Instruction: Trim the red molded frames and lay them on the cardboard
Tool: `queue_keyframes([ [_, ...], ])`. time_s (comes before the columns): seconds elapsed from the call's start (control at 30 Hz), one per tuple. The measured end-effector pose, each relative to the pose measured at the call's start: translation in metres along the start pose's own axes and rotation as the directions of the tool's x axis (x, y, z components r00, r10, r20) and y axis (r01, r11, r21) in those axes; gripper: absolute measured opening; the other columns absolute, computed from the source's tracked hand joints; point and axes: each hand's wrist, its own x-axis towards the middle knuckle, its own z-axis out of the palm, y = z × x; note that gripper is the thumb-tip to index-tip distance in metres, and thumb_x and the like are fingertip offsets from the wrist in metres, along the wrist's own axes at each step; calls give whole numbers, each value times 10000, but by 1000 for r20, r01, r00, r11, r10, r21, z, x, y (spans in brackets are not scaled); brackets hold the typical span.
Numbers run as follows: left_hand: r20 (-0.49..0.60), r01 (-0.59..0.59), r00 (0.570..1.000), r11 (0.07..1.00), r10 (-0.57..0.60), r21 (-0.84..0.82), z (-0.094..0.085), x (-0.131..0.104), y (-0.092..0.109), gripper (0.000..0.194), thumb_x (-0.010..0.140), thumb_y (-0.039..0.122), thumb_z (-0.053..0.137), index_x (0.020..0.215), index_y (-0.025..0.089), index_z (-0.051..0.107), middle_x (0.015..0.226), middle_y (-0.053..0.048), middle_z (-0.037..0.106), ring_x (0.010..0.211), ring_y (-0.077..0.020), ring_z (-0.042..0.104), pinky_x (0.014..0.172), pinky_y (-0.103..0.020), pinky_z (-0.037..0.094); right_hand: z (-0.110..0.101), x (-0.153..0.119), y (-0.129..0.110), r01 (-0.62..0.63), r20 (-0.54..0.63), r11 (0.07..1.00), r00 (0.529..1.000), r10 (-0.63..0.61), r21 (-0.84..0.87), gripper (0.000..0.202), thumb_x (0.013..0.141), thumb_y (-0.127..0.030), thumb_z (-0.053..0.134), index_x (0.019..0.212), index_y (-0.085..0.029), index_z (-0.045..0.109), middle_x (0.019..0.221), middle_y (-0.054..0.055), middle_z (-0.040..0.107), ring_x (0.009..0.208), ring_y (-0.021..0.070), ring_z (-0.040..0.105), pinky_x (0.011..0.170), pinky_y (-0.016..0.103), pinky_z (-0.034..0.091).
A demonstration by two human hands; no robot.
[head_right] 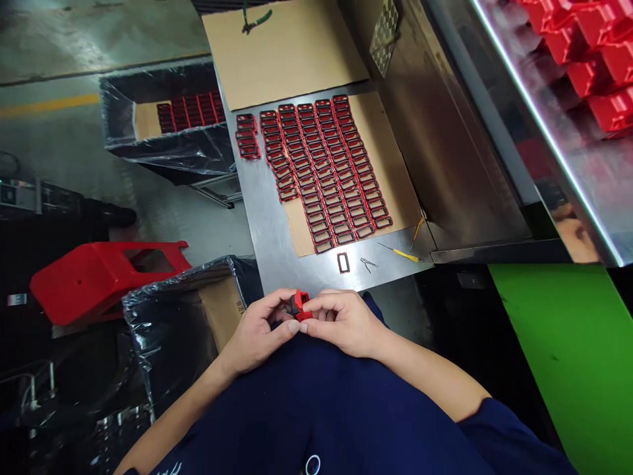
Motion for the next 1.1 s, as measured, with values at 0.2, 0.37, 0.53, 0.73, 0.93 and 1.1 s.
queue_keyframes([
  [0.2, -30, 17, 999, 988, -22, -153, 5, 0, -7, 422, 807, 379, 724, 1161, 167, 634, 1150, -113, 544, 966, -209, 599, 670, -281, 609, -3, 2, 5, 152, -26, 983, 988, -155, -105, 165, 923, -358, 710, 935, -208, 778, 869, 38, 665, 732, 131, 622, 690, 239, 515],
  [0.37, -32, -10, 999, 971, 2, -238, 8, 0, -6, 455, 791, 323, 755, 1217, 230, 627, 1254, -110, 493, 1074, -229, 567, 728, -303, 626, -5, 5, 13, 224, -43, 963, 972, -233, -148, 147, 942, -337, 690, 929, -225, 784, 906, 41, 685, 806, 153, 667, 746, 260, 551],
  [0.53, -67, -36, 998, 972, 21, -233, 10, 0, -2, 474, 762, 305, 795, 1205, 244, 639, 1290, -108, 489, 1083, -223, 589, 780, -314, 626, -5, 8, 18, 319, -58, 917, 938, -341, -239, 109, 944, -271, 684, 937, -216, 778, 929, 39, 682, 812, 139, 673, 736, 239, 560],
  [0.73, -125, -63, 991, 989, 46, -131, 13, 0, -1, 414, 778, 285, 782, 1164, 245, 639, 1274, -103, 518, 1127, -228, 589, 796, -300, 617, -4, 10, 21, 338, -50, 905, 931, -362, -259, 133, 950, -286, 671, 922, -204, 771, 964, 53, 677, 841, 152, 675, 750, 261, 577],
  [0.93, -210, -143, 966, 988, 151, 53, 15, -3, -1, 570, 760, 207, 767, 1272, 265, 524, 1351, -104, 501, 1183, -230, 570, 788, -287, 615, -4, 10, 17, 337, -82, 904, 926, -369, -262, 179, 921, -140, 650, 1043, -226, 749, 1048, 32, 674, 924, 143, 666, 812, 258, 557],
  [1.1, -235, -263, 921, 940, 311, 217, 15, -5, -1, 702, 765, 129, 717, 1386, 279, 425, 1360, -92, 513, 1251, -222, 527, 894, -311, 597, -6, 8, 8, 238, -153, 964, 955, -255, -122, 150, 920, -162, 639, 998, -222, 751, 960, 26, 680, 860, 136, 653, 696, 219, 527],
])
